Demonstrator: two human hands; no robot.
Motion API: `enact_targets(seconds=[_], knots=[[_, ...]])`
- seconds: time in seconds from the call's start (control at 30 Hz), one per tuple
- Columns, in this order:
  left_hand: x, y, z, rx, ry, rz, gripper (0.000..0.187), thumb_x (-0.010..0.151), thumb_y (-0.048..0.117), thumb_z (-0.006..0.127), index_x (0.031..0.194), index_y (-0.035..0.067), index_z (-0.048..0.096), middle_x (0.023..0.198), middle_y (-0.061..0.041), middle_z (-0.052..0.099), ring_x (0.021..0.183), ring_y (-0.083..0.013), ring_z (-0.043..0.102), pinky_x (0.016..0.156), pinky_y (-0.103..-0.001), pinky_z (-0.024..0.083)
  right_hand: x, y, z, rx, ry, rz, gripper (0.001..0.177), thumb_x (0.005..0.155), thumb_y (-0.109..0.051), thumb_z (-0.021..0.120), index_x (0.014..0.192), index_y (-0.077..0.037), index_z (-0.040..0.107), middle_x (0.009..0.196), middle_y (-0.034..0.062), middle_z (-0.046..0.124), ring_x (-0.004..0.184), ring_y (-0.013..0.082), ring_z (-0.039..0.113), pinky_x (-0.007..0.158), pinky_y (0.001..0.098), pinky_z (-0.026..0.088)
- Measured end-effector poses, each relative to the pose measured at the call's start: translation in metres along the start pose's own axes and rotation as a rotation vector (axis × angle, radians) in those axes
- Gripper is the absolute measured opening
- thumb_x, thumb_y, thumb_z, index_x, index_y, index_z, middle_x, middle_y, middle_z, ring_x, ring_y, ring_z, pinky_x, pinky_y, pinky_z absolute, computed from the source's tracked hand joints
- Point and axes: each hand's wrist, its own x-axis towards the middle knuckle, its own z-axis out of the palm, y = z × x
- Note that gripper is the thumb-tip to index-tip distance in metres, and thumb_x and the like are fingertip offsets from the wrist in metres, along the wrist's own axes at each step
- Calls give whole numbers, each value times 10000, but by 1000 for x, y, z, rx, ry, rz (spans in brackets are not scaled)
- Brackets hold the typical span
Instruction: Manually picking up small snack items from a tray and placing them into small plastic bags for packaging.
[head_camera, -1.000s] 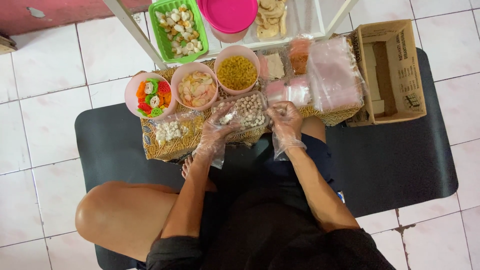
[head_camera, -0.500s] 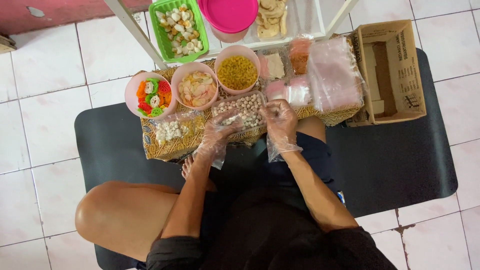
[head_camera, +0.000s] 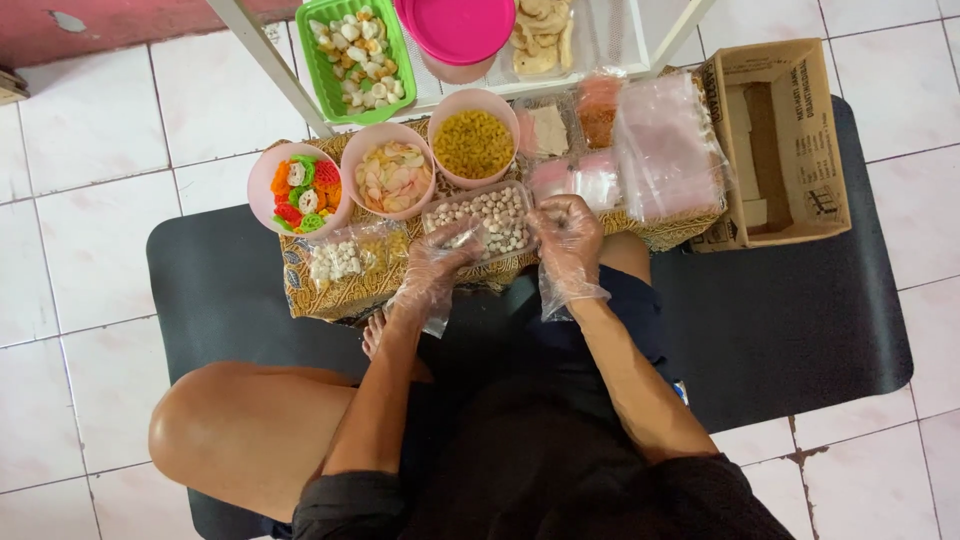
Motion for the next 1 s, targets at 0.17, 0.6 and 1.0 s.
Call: enact_targets(seconds=[0.17, 0.6, 1.0], knots=[[5, -12, -5, 87, -10, -16, 559, 610, -106, 890, 1140, 7, 757, 1108, -223, 735, 901, -278, 728, 747, -327, 657, -8, -6, 6, -78, -72, -34, 165, 897, 21, 778, 998, -44, 665, 884, 156, 720, 675, 197, 681, 579, 283, 567], [3, -9, -3, 68, -35, -20, 637, 612, -88, 891, 1219, -10, 714, 1077, -273, 718, 899, -324, 731, 792, -358, 671, -23, -27, 7, -402, -133, -682, 140, 940, -109, 771, 997, -58, 653, 788, 137, 729, 682, 291, 738, 564, 327, 584], [-5, -5, 8, -110, 3, -16, 485, 757, -96, 754, 1235, -65, 674, 1093, -207, 618, 813, -247, 718, 757, -369, 680, -3, 22, -13, -755, -121, -589, 82, 939, -93, 751, 970, -67, 679, 751, 122, 695, 693, 297, 707, 621, 408, 577]])
